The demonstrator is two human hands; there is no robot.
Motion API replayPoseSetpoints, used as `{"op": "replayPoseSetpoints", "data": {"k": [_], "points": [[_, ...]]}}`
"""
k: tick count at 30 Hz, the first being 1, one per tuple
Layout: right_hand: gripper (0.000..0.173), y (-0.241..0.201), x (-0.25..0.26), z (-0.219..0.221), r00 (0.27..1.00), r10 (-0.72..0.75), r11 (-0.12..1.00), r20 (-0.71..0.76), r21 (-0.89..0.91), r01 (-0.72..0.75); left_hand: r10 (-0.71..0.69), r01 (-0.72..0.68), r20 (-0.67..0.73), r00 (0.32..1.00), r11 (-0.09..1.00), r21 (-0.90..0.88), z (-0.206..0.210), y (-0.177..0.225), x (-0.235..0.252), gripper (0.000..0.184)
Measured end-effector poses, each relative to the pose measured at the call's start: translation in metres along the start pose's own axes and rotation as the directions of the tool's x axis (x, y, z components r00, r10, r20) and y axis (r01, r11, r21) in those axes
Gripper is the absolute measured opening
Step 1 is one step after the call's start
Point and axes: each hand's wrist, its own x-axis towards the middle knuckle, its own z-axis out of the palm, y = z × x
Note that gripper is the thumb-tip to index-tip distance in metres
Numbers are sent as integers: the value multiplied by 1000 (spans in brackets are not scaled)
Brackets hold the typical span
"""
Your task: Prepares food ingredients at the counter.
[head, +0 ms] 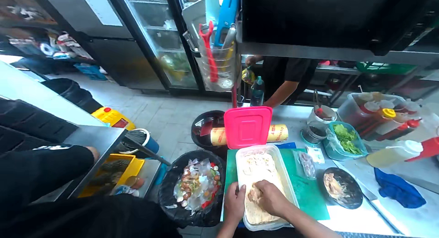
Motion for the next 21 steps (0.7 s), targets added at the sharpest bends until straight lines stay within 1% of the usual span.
{"op": "replayPoseSetpoints", "data": {"k": [2, 3, 6, 7, 8, 9, 10, 12, 13, 14, 15, 17, 19, 21], "points": [[65, -6, 4, -2, 999, -29, 999, 28, -24, 29, -8, 8, -8, 1000, 1000, 7, 1, 0, 1, 35], [63, -6, 7, 3, 997, -51, 997, 61, -61, 55, -10, 10, -12, 1000, 1000, 7, 1, -1, 1, 35], [29, 4, 15, 20, 964, -220, 958, 151, -152, 243, -13, 13, -7, 1000, 1000, 13, 2, 0, 1, 34], [25, 6, 14, 19, 946, -269, 935, 183, -186, 301, -24, 24, -2, 1000, 1000, 19, 1, 1, 1, 34], [25, 6, 12, 14, 932, -298, 918, 207, -205, 339, -34, 34, 1, 999, 999, 24, 1, 2, 1, 34], [30, 6, 8, 8, 926, -313, 914, 211, -199, 354, -43, 43, 3, 999, 999, 29, 0, 2, 0, 35], [41, 7, 4, 1, 929, -312, 926, 201, -155, 345, -46, 46, 4, 999, 998, 31, 0, 2, 0, 36], [66, 9, -2, -11, 952, -257, 966, 166, 38, 255, -46, 46, 5, 999, 999, 24, 0, 2, -1, 37], [75, 13, -2, -12, 968, -211, 973, 139, 125, 194, -45, 45, 5, 999, 999, 25, 0, 3, -1, 37], [76, 16, -2, -12, 978, -171, 975, 117, 163, 151, -45, 44, 4, 999, 999, 27, 0, 3, -1, 37], [71, 18, 0, -9, 983, -146, 980, 108, 155, 128, -43, 42, 4, 999, 999, 33, 0, 3, -1, 37], [48, 19, 2, 2, 981, -140, 989, 135, 67, 132, -40, 40, 2, 999, 998, 41, 0, 3, -1, 37], [30, 22, 3, 14, 965, -190, 979, 182, -45, 201, -41, 40, 6, 999, 998, 42, -1, 3, -1, 37], [22, 23, 3, 12, 948, -245, 954, 203, -125, 274, -44, 43, 10, 999, 998, 50, -1, 4, 0, 37]]}}
